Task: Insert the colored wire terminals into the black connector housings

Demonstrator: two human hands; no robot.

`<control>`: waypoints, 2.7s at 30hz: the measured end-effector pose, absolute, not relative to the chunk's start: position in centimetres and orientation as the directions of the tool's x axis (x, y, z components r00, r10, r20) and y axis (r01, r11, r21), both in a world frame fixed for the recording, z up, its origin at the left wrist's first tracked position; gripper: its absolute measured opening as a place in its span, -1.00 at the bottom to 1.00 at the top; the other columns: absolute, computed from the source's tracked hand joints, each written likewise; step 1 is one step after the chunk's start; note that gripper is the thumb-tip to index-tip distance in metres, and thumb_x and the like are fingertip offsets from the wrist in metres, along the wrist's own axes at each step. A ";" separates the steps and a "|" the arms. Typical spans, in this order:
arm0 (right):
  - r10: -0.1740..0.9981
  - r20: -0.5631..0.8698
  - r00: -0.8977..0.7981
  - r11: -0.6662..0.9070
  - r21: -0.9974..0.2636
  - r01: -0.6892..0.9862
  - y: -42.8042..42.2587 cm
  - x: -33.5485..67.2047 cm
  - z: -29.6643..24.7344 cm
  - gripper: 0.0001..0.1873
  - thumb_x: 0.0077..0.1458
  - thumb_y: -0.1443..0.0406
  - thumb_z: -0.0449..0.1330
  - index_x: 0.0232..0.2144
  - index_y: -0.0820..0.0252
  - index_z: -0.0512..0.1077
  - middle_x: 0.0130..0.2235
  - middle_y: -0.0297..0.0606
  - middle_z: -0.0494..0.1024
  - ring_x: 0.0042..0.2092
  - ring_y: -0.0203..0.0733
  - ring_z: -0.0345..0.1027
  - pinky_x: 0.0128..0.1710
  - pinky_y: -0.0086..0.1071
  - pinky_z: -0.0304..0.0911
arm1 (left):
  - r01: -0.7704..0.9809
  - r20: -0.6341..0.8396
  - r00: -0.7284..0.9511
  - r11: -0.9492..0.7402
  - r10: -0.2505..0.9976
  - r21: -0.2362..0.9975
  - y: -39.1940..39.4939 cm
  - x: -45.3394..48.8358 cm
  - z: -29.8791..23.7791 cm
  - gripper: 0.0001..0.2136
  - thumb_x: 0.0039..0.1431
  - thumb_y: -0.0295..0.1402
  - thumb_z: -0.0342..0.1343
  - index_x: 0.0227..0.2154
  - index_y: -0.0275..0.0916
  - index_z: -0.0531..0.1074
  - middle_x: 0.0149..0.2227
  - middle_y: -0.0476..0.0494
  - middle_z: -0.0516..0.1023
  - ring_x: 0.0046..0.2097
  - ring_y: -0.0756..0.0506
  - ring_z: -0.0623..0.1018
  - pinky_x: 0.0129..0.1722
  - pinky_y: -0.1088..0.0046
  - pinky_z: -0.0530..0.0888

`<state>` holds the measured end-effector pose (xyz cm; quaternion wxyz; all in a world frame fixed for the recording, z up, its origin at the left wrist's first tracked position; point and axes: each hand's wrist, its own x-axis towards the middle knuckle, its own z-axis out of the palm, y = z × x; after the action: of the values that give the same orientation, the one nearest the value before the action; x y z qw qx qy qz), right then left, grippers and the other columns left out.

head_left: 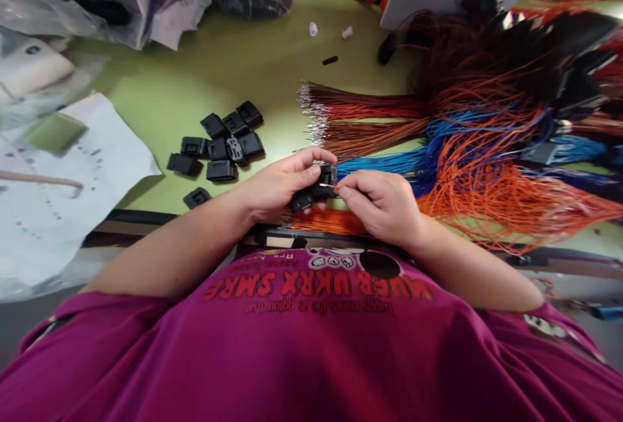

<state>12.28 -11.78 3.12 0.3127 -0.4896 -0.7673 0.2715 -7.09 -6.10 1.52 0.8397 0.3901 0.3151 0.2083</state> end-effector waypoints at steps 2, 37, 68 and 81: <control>0.930 0.198 -0.309 0.349 -0.738 0.578 -11.7 12.3 3.3 -0.77 0.17 0.33 0.05 -0.46 0.21 0.46 -0.47 -0.35 0.51 -0.44 -0.39 0.31 -0.38 -0.50 0.17 | -0.107 -0.352 0.733 0.610 0.582 0.785 -5.9 -7.2 1.5 -0.63 0.01 -0.22 0.27 -0.12 -0.18 0.40 -0.32 -0.05 0.55 -0.40 0.01 0.55 -0.45 0.55 0.44; 0.961 0.027 -0.275 0.212 -0.710 0.671 -11.7 12.0 2.8 -0.77 0.10 0.34 0.02 -0.52 0.22 0.43 -0.56 -0.38 0.43 -0.50 -0.39 0.20 -0.44 -0.49 0.03 | 0.097 -0.149 0.585 0.114 0.798 0.989 -5.7 -7.3 1.6 -0.50 -0.17 -0.39 0.37 -0.07 -0.26 0.49 -0.24 -0.13 0.57 -0.23 -0.06 0.52 -0.14 0.41 0.44; 0.960 0.106 -0.260 0.264 -0.650 0.712 -11.7 11.1 0.9 -0.82 0.09 0.36 0.01 -0.52 0.21 0.34 -0.54 -0.37 0.38 -0.50 -0.38 0.16 -0.44 -0.48 0.01 | 0.240 -0.164 0.570 0.028 0.805 0.970 -5.7 -7.2 1.2 -0.49 -0.16 -0.32 0.35 -0.05 -0.28 0.48 -0.26 -0.13 0.57 -0.25 -0.07 0.53 -0.14 0.36 0.45; 0.967 0.068 -0.247 0.229 -0.665 0.711 -11.4 11.2 1.0 -0.84 0.07 0.37 0.02 -0.51 0.20 0.33 -0.53 -0.37 0.39 -0.48 -0.36 0.17 -0.42 -0.48 0.03 | 0.278 -0.150 0.549 -0.010 0.822 0.960 -5.7 -6.9 1.7 -0.50 -0.17 -0.36 0.32 -0.06 -0.30 0.49 -0.28 -0.13 0.58 -0.26 -0.07 0.53 -0.15 0.34 0.46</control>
<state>11.15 -11.44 0.96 0.2440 -0.5631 -0.7448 0.2619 -6.87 -5.74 1.65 0.5710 0.6695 0.4110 0.2383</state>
